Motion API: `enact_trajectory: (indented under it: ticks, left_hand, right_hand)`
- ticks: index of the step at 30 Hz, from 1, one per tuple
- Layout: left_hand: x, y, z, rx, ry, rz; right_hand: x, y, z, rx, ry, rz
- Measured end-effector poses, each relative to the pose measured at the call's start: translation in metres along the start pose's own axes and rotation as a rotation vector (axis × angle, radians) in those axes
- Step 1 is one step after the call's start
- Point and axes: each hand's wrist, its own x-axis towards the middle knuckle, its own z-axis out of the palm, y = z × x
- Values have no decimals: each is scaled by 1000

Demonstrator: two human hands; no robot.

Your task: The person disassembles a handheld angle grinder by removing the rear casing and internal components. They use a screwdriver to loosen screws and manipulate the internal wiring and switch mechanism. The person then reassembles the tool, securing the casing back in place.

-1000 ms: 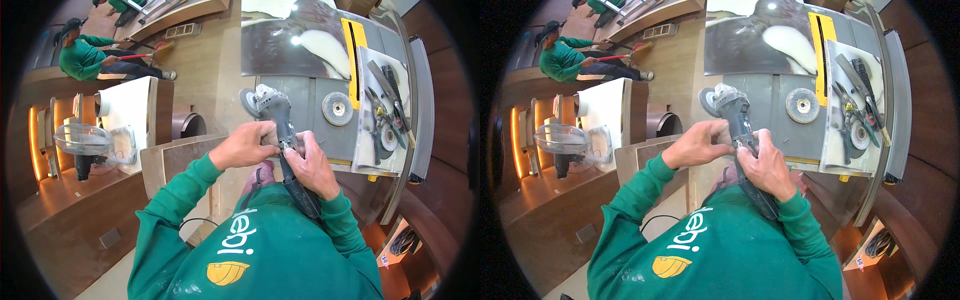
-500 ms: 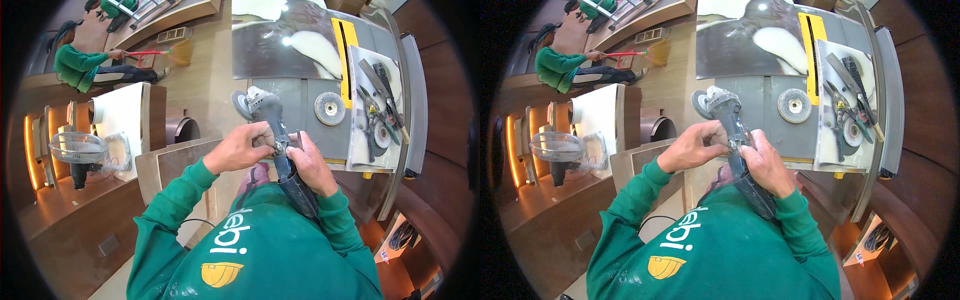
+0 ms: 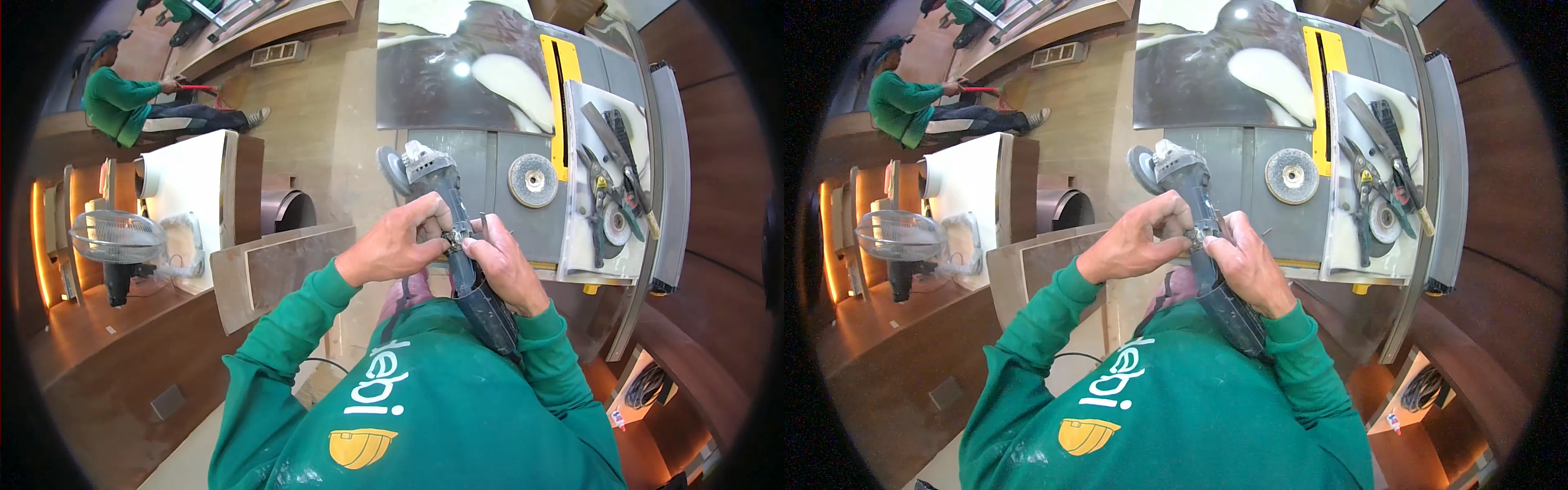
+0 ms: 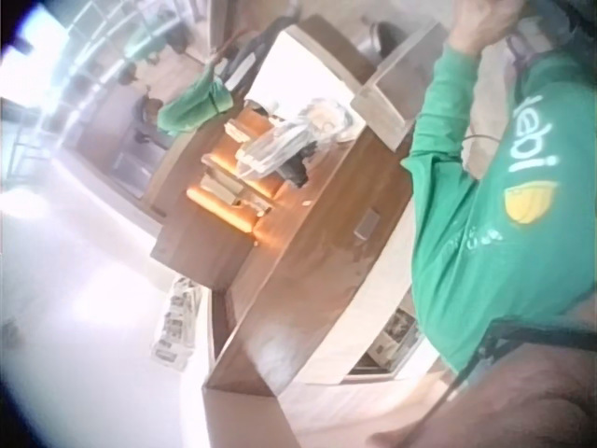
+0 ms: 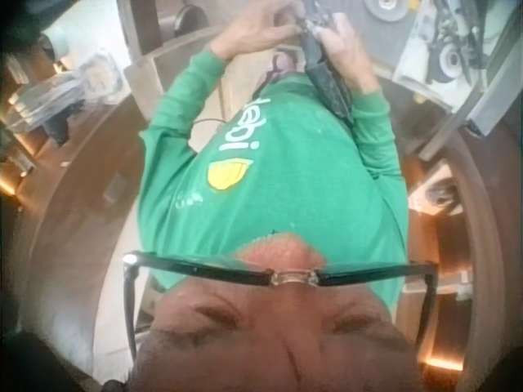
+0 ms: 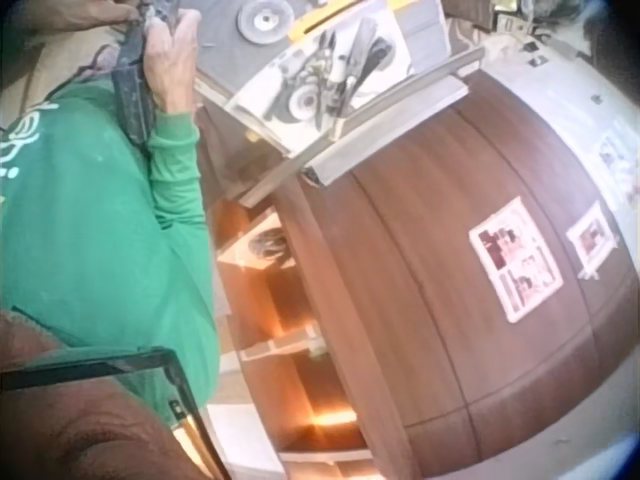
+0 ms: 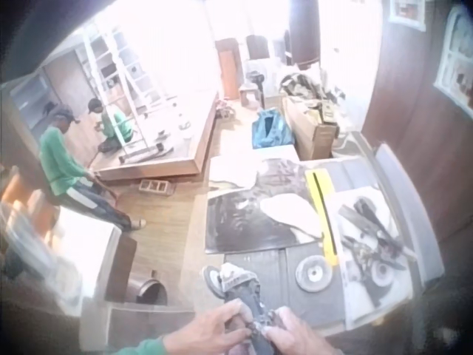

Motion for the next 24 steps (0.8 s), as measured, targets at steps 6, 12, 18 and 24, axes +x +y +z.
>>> enact_trajectory:
  ticks: [6,12,18,24]
  left_hand:
    - [-5,2,1,62,15,42]
    - [-4,-1,2,18,53,61]
    - [-5,-10,2,-12,78,-14]
    - [-11,-35,28,-457,265,16]
  right_hand:
    - [-2,-8,1,63,-7,11]
    - [5,7,5,30,-1,-16]
    - [11,1,7,-71,22,1]
    - [19,12,10,-85,25,-19]
